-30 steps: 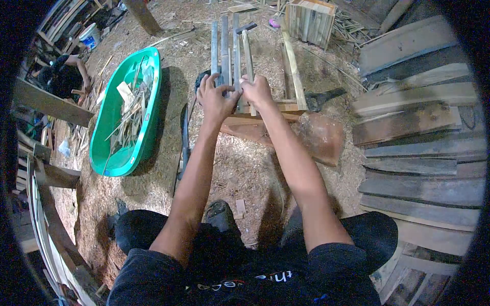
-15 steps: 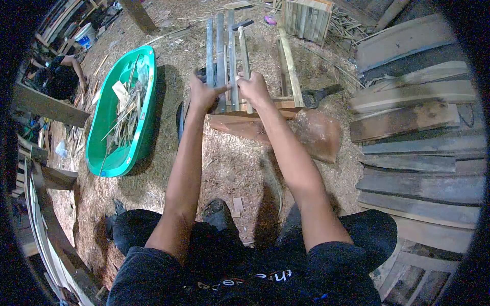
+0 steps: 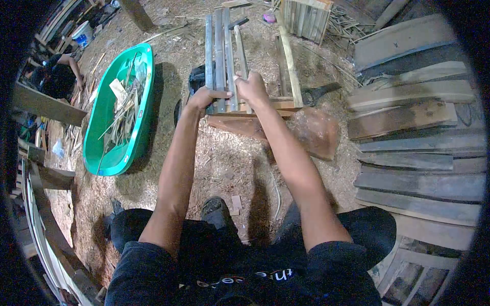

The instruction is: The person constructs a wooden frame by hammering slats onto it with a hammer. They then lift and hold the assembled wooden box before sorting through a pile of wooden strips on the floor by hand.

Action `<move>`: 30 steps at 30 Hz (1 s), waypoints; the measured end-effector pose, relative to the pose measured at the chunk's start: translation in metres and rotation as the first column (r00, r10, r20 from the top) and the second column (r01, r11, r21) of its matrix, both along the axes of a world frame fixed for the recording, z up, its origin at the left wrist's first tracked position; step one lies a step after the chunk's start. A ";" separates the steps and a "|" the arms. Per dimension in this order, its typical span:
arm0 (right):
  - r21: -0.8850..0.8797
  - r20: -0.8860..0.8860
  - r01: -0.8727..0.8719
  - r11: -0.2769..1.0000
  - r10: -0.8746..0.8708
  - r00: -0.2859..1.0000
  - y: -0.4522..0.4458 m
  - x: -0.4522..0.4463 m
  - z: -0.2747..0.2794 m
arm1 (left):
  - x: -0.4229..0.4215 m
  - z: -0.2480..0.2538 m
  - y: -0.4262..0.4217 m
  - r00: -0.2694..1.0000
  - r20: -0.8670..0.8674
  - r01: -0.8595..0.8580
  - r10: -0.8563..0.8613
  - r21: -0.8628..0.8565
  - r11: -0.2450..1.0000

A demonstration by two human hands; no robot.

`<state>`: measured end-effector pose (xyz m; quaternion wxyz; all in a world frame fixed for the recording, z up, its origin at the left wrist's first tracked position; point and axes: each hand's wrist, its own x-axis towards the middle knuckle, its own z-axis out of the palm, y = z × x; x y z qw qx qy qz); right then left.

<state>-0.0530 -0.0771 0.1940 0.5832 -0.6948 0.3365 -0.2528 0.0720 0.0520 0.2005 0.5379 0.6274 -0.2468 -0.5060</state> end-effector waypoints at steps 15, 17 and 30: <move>-0.204 -0.146 0.083 0.976 -0.114 0.983 0.013 -0.023 0.028 | 0.003 -0.010 -0.003 1.000 0.014 0.022 -0.021 -0.057 0.998; -0.384 -0.150 0.090 0.919 -0.158 0.976 0.020 -0.042 0.029 | 0.003 -0.012 -0.003 1.000 0.028 0.005 -0.003 -0.050 0.999; -0.057 -0.229 -0.046 0.997 0.032 0.973 0.033 -0.041 0.024 | 0.004 -0.012 -0.003 1.000 0.023 0.011 -0.009 -0.086 0.996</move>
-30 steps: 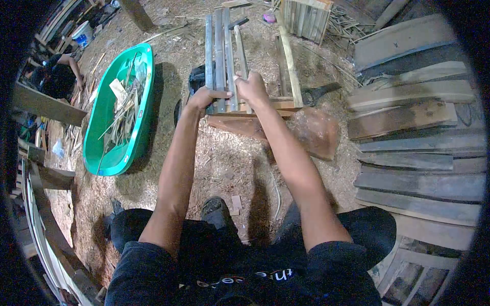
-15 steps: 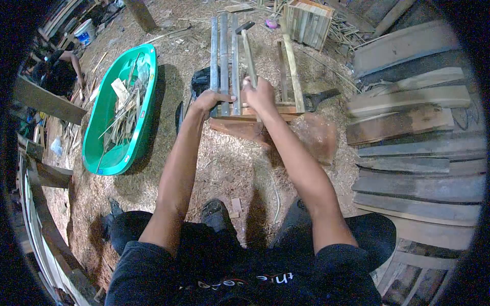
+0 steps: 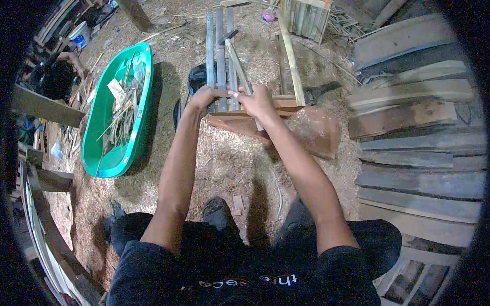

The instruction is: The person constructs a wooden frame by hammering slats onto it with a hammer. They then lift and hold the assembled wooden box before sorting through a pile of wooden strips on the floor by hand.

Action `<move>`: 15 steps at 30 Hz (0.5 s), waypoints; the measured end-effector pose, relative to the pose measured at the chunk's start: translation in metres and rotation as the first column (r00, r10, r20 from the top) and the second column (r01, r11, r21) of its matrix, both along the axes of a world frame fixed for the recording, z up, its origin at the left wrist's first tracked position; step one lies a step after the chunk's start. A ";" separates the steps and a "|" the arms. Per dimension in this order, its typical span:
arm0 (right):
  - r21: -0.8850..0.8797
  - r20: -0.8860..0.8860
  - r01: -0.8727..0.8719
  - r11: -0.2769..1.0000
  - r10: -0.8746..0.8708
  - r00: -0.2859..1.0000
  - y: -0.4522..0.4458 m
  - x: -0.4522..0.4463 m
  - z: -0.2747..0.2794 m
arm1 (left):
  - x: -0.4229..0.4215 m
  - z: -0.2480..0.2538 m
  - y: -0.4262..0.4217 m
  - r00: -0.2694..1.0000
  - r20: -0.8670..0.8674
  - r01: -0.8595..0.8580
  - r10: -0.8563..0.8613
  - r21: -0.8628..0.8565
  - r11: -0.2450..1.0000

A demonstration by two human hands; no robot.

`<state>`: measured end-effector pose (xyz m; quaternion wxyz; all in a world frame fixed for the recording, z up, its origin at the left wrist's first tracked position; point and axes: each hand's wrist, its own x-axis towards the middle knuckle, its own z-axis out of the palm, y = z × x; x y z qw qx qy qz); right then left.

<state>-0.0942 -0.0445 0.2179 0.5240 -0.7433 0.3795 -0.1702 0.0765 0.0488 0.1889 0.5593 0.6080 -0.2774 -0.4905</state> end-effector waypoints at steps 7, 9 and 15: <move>0.046 0.013 -0.110 0.993 0.110 0.994 -0.009 0.002 0.002 | -0.001 -0.001 -0.003 0.998 -0.045 -0.035 0.035 0.010 0.999; 0.069 -0.001 -0.144 0.987 0.145 0.989 -0.014 0.003 0.000 | -0.002 0.002 -0.001 0.996 -0.074 -0.053 0.056 0.038 0.998; 0.071 0.041 -0.145 0.987 0.142 0.989 -0.012 0.001 -0.002 | -0.002 0.005 -0.001 0.995 -0.081 -0.046 0.053 0.080 0.996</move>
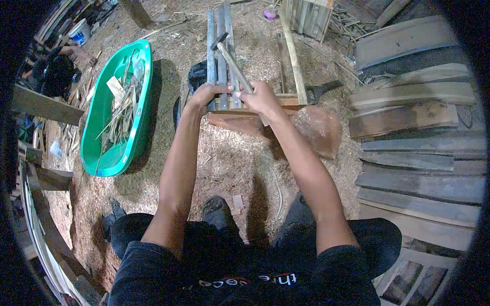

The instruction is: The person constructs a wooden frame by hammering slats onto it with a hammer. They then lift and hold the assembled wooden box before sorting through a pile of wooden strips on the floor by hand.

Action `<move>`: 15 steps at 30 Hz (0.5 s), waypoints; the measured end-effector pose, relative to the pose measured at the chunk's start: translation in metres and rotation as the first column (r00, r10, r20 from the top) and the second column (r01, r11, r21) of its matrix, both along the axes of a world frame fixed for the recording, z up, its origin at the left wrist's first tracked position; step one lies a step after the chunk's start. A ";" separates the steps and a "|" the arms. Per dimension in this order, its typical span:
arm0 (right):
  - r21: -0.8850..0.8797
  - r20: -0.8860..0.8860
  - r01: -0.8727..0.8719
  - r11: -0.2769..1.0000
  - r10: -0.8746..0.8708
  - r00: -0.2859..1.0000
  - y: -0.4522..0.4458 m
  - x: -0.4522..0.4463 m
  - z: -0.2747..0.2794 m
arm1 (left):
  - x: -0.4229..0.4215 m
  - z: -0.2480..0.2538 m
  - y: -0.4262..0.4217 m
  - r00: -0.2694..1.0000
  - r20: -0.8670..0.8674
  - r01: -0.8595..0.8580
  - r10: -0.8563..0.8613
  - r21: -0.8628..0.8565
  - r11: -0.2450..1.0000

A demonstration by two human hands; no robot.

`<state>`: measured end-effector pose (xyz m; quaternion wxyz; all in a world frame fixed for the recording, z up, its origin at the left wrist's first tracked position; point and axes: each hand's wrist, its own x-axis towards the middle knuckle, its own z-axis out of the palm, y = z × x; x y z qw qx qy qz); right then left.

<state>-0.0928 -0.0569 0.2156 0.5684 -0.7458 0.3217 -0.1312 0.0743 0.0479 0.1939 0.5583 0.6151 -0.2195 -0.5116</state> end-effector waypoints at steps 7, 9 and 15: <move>-0.272 0.016 0.091 0.958 -0.090 0.996 0.007 0.000 -0.005 | 0.002 -0.001 -0.003 1.000 0.005 0.024 -0.024 -0.046 0.999; -0.280 -0.020 0.082 0.957 -0.091 0.996 0.008 0.000 -0.001 | 0.004 -0.004 -0.005 1.000 0.011 0.010 -0.010 -0.023 1.000; -0.244 -0.019 0.074 0.967 -0.081 0.997 0.001 0.003 -0.011 | -0.006 -0.008 -0.004 0.865 0.099 -0.473 0.492 -0.170 0.865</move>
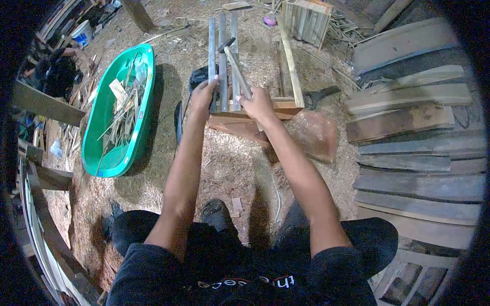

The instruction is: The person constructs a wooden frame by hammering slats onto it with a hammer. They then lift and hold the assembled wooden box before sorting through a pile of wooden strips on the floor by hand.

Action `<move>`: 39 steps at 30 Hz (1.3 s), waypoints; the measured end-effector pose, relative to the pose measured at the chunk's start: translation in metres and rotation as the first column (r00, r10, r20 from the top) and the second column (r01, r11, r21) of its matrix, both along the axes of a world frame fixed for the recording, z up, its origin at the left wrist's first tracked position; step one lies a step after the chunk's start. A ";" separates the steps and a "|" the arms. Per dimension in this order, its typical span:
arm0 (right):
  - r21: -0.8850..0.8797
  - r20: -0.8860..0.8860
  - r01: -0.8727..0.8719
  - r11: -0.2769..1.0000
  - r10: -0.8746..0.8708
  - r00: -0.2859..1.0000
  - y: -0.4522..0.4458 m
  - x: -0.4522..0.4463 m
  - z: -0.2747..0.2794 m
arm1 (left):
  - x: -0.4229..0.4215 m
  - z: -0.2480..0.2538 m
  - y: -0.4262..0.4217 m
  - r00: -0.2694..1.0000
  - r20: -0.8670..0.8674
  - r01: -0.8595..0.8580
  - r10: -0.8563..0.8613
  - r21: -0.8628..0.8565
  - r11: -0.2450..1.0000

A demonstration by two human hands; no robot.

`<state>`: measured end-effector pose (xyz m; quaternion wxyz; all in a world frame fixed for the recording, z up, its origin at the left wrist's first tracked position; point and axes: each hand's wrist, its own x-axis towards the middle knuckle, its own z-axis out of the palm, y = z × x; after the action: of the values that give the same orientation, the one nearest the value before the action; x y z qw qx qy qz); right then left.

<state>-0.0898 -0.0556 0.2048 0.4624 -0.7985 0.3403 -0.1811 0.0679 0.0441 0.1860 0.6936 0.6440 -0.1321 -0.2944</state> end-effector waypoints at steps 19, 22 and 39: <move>0.241 0.009 0.035 0.970 -0.038 0.999 -0.026 0.030 -0.001 | -0.006 -0.008 -0.016 0.735 0.625 -0.276 0.263 -0.078 0.958; 0.287 -0.030 0.054 0.956 -0.047 0.998 -0.031 0.034 0.008 | 0.019 -0.033 -0.015 0.979 -0.048 -0.204 0.199 -0.177 0.963; 0.405 -0.050 0.059 0.913 -0.042 0.998 -0.034 0.038 0.014 | -0.082 -0.013 0.010 0.294 0.942 -0.309 0.160 -0.064 0.949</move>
<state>-0.0517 -0.0899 0.2190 0.6063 -0.6795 0.4001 -0.1025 -0.0143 0.0543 0.1725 0.4814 0.7501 -0.3923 0.2275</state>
